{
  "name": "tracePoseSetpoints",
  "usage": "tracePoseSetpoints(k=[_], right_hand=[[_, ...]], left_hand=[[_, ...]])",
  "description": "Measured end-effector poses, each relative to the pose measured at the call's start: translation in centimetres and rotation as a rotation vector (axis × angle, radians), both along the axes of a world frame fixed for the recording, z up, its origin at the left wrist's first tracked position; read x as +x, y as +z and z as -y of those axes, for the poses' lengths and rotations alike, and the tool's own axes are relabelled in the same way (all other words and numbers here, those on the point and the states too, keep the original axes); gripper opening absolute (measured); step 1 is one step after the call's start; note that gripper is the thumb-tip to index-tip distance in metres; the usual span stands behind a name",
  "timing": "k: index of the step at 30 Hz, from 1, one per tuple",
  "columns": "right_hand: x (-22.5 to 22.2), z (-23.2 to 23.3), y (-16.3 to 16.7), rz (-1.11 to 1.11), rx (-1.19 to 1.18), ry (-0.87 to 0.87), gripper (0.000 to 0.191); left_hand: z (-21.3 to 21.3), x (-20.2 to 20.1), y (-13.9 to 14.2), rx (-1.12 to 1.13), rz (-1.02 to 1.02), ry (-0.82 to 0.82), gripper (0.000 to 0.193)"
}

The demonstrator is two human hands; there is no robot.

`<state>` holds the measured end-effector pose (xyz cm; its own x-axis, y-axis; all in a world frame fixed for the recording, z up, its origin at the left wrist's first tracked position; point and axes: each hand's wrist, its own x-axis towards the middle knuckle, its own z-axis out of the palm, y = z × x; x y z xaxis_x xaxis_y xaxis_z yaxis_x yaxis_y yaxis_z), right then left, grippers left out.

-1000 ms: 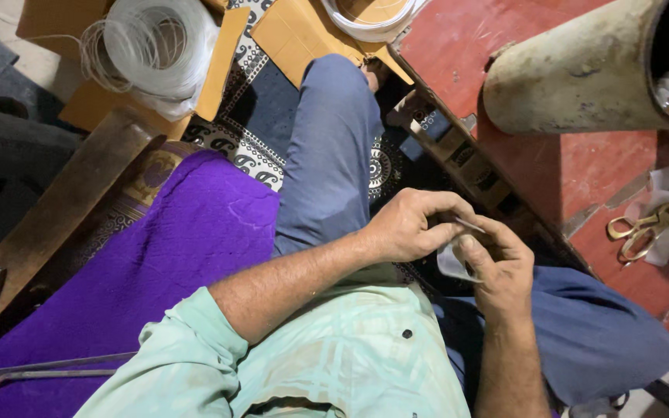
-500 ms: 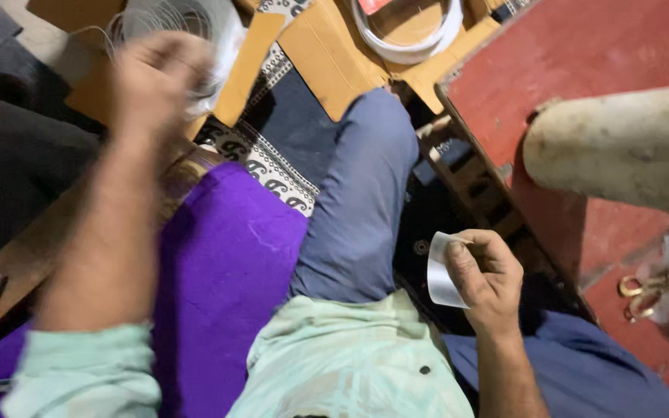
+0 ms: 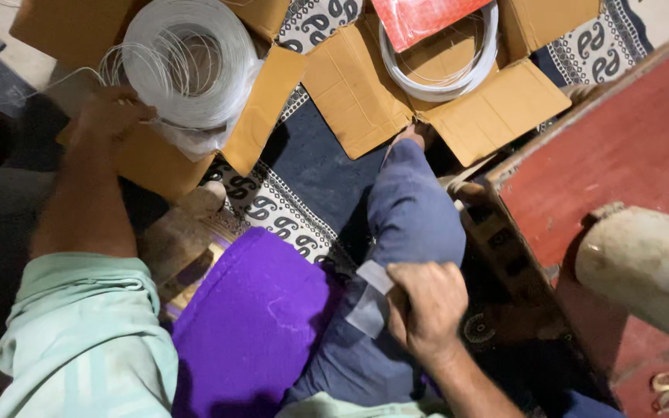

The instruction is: The person folds small white rectangular pieces and inserts them into a cylindrical metal container. They then unwind a long white plastic tube from a spool and coil it into a cardboard box.

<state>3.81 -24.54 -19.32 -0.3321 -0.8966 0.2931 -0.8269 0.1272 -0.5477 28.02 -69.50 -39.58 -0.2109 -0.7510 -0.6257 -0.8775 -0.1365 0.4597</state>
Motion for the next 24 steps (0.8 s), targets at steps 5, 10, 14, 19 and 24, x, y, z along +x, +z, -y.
tracePoseSetpoints(k=[5, 10, 14, 19, 24], right_hand=[[0.1, -1.7, -0.7, -0.014, 0.004, -0.013, 0.030], [0.8, -1.0, -0.1, -0.025, -0.004, -0.016, 0.031], [2.5, 1.4, 3.0, -0.048, -0.017, -0.001, 0.032], [3.2, 2.7, 6.7, -0.054, 0.110, -0.023, 0.031], [3.9, 2.4, 5.9, -0.054, 0.011, 0.004, 0.032]], left_hand=[[0.5, -1.1, 1.2, 0.005, -0.077, -0.115, 0.039], [1.1, 0.9, 4.8, -0.247, -0.673, 0.027, 0.022], [1.2, 2.3, 10.6, -0.549, -0.340, -0.357, 0.018], [-4.4, 1.0, 23.2, -0.118, -0.952, 0.111, 0.014], [-0.6, 3.3, 27.6, -0.344, -1.187, 0.079, 0.021]])
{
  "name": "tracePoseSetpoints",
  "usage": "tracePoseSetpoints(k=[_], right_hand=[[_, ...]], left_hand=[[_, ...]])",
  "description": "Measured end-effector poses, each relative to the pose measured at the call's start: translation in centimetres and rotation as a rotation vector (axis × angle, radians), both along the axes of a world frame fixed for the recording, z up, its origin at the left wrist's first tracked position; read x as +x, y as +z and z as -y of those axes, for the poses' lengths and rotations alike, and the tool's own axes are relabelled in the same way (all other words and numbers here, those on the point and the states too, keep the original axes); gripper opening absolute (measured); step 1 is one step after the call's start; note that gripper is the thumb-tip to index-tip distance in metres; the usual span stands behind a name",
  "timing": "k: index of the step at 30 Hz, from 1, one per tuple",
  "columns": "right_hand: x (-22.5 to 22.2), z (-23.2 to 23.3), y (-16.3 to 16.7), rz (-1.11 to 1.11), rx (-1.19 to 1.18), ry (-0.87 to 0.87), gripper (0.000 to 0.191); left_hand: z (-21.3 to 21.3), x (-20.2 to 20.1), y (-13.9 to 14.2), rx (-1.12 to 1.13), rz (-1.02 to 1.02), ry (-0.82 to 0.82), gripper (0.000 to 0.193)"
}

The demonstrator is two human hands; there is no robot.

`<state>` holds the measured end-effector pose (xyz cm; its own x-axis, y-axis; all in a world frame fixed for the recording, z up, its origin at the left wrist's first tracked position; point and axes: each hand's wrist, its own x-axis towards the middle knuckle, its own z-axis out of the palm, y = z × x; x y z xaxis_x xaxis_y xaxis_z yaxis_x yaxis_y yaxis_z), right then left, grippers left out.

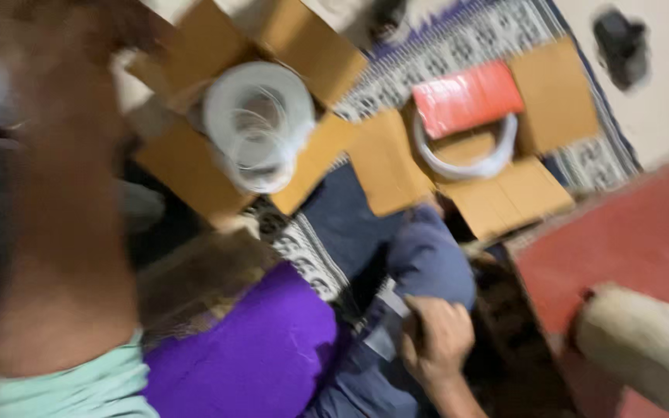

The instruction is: The person folds small white rectangular pieces and inserts them into a cylindrical metal container. They then unwind a long white plastic tube from a spool and coil it into a cardboard box.

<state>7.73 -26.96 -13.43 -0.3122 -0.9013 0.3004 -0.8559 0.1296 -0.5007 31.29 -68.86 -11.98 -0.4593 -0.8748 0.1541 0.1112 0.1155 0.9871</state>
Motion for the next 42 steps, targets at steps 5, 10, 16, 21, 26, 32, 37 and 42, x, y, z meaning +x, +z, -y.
tracePoseSetpoints(k=[5, 10, 16, 21, 26, 32, 37, 42], right_hand=[[-0.3, -2.4, -1.8, 0.014, -0.031, 0.008, 0.024], [-0.2, -1.9, -1.6, -0.004, -0.044, -0.013, 0.024], [-0.2, -1.7, -1.5, 0.001, -0.035, 0.006, 0.026], [0.0, -1.5, -1.3, 0.008, -0.038, -0.006, 0.023], [-0.3, -1.1, -1.2, 0.008, -0.038, 0.001, 0.027], [-0.4, -0.5, -2.0, 0.007, -0.014, 0.031, 0.031], [-0.5, 0.6, -2.7, 0.019, -0.004, 0.059, 0.033], [-0.3, 1.3, -3.3, 0.032, -0.015, 0.136, 0.033]], left_hand=[[4.6, -2.7, -8.2, 0.192, 0.046, 0.103, 0.011], [3.0, -7.0, -7.6, 0.026, 0.808, 0.037, 0.013], [2.2, -5.7, -5.0, -0.472, 0.194, 0.215, 0.043], [0.1, -4.6, -6.3, -0.644, 0.185, 0.223, 0.071], [-3.1, -3.5, -14.4, -0.135, 0.767, 0.049, 0.093], [-2.8, -1.0, -18.9, -0.384, 1.347, 0.414, 0.076], [-3.9, -0.9, -16.6, -0.835, 0.876, 0.502, 0.065], [-4.2, -4.2, -23.9, -0.142, 1.172, -0.383, 0.041]])
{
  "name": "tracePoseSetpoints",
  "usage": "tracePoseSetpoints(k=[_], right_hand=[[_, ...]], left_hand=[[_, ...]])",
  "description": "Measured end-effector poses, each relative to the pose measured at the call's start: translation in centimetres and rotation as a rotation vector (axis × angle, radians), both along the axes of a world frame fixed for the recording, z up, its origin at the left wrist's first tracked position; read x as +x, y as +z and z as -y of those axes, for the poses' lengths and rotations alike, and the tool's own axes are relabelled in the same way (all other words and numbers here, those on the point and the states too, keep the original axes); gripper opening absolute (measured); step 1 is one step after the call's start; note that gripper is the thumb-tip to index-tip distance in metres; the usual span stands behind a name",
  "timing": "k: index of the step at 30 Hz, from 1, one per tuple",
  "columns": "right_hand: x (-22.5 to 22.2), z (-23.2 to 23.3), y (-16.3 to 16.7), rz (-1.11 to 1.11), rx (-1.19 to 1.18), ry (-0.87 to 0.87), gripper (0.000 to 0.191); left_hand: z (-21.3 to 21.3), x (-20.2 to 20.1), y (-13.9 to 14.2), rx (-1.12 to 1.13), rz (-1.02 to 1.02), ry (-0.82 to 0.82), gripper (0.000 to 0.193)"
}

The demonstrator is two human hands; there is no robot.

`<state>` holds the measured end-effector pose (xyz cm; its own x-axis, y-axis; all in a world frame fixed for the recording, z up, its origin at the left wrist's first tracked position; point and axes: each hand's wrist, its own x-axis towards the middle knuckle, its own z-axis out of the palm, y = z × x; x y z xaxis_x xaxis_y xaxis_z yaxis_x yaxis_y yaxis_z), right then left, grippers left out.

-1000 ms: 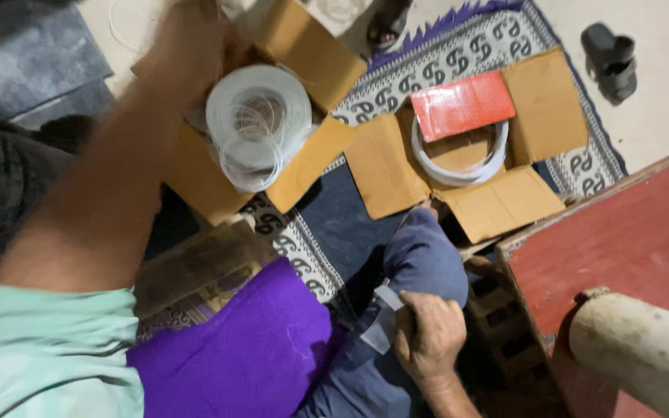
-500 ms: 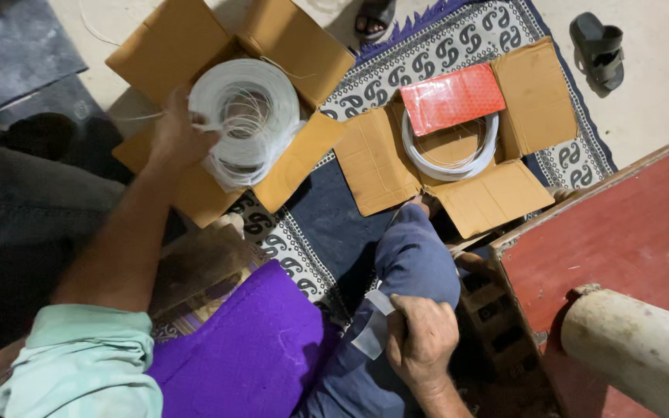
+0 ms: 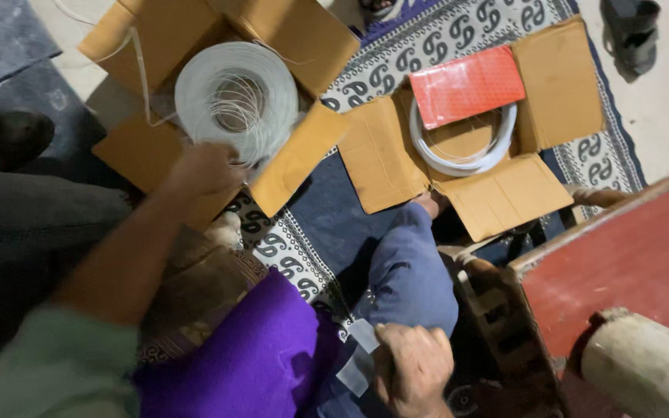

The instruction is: The person folds small white rectangular pieces and inserts them into a cylindrical metal container. They then unwind a long white plastic tube from a spool and coil it into a cardboard box.

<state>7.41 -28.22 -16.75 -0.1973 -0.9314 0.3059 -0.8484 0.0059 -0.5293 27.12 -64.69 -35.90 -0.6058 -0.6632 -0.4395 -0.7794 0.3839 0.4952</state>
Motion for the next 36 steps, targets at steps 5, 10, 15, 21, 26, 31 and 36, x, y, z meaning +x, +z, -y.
tracePoseSetpoints(k=[5, 10, 15, 21, 26, 31, 36], right_hand=[[-0.7, 0.2, -1.2, -0.046, -0.010, 0.065, 0.034], [-1.1, 0.2, -2.5, -0.020, -0.054, 0.043, 0.035], [-1.7, 0.6, -4.9, -0.187, -0.214, 0.049, 0.028], [-1.7, -1.4, -5.7, -0.275, 0.129, 0.077, 0.028], [-0.9, -3.3, -7.2, -0.268, 0.108, 0.016, 0.020], [-1.3, -4.4, -8.2, -0.347, 0.115, 0.069, 0.020], [-1.0, -4.8, -9.5, -0.316, 0.047, 0.049, 0.007]], left_hand=[[0.2, -1.1, -7.7, 0.058, 0.459, 0.003, 0.048], [0.5, -3.7, -10.3, 0.079, 0.514, -0.034, 0.057], [0.9, -7.5, -12.2, 0.135, 0.553, 0.078, 0.054], [2.1, -9.3, -14.5, 0.141, 0.574, 0.179, 0.057], [2.0, -9.5, -14.4, 0.151, 0.527, 0.250, 0.059], [1.8, -9.7, -14.1, 0.116, 0.392, 0.302, 0.068], [1.9, -10.0, -13.1, 0.179, 0.452, 0.341, 0.071]])
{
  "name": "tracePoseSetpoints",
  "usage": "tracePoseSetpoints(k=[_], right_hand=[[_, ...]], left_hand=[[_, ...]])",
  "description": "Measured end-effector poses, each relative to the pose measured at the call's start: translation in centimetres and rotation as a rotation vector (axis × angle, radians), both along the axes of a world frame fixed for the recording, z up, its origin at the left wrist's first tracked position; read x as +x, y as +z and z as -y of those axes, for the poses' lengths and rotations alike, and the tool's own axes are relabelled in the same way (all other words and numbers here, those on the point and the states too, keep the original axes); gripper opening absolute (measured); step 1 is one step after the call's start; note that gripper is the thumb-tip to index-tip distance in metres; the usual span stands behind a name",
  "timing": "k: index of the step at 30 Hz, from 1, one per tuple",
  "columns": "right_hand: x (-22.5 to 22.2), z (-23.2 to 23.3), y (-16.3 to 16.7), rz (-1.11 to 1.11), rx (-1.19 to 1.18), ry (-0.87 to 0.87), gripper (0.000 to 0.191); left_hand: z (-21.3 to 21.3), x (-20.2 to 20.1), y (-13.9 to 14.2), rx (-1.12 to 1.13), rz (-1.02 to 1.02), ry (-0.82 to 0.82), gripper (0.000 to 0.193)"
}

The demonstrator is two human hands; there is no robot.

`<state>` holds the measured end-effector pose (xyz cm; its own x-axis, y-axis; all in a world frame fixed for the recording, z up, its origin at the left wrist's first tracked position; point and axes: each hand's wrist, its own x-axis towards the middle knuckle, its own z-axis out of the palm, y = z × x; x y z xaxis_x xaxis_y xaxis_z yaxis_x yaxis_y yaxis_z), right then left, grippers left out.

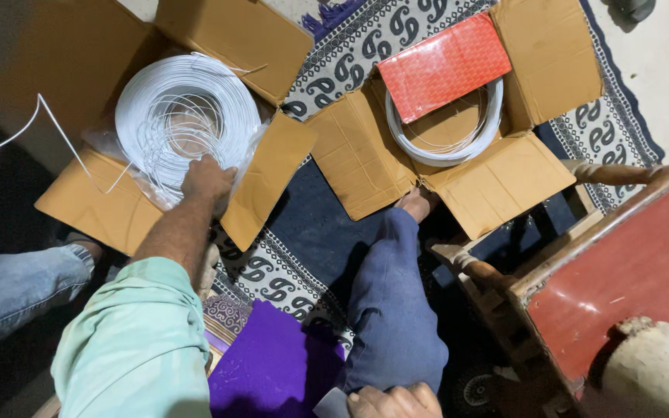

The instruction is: The person folds small white rectangular pieces and inserts them into a cylindrical metal container. They then unwind a long white plastic tube from a spool and coil it into a cardboard box.

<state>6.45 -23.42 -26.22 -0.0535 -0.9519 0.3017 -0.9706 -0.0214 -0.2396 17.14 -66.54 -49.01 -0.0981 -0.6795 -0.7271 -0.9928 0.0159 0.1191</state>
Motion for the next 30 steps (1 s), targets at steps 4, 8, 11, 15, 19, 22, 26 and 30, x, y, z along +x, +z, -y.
tracePoseSetpoints(k=[4, 8, 11, 15, 19, 22, 26, 30], right_hand=[[0.9, 0.3, -1.2, 0.020, -0.127, -0.101, 0.007], [1.1, 1.3, 0.5, 0.070, -0.051, -0.142, 0.005], [0.4, 2.9, 2.4, 0.009, 0.003, -0.090, 0.007], [-0.7, 5.4, 3.9, -0.013, -0.343, -0.017, 0.027], [-0.1, 5.3, 7.4, 0.249, -0.100, -0.038, 0.038], [0.7, 5.2, 9.8, 0.277, -0.058, -0.070, 0.035], [2.3, 5.3, 11.4, 0.265, -0.052, -0.161, 0.029], [4.2, 5.3, 12.0, 0.282, -0.011, -0.351, 0.018]], left_hand=[[-0.6, -0.2, 0.8, -0.057, -0.007, -0.082, 0.062], [-0.5, -0.4, 0.6, -0.067, 0.019, -0.091, 0.051], [0.3, -0.4, 1.0, -0.175, -0.087, -0.106, 0.044], [2.4, -0.7, 4.7, -0.144, -0.547, 0.146, 0.032], [3.9, 0.6, 11.7, 0.172, -0.805, 0.539, 0.006], [3.3, 3.2, 17.6, 0.193, -0.987, 0.491, 0.008], [1.1, 8.1, 23.3, 0.153, -1.101, 0.461, 0.016], [-0.5, 11.1, 25.4, 0.176, -1.288, 0.451, 0.017]])
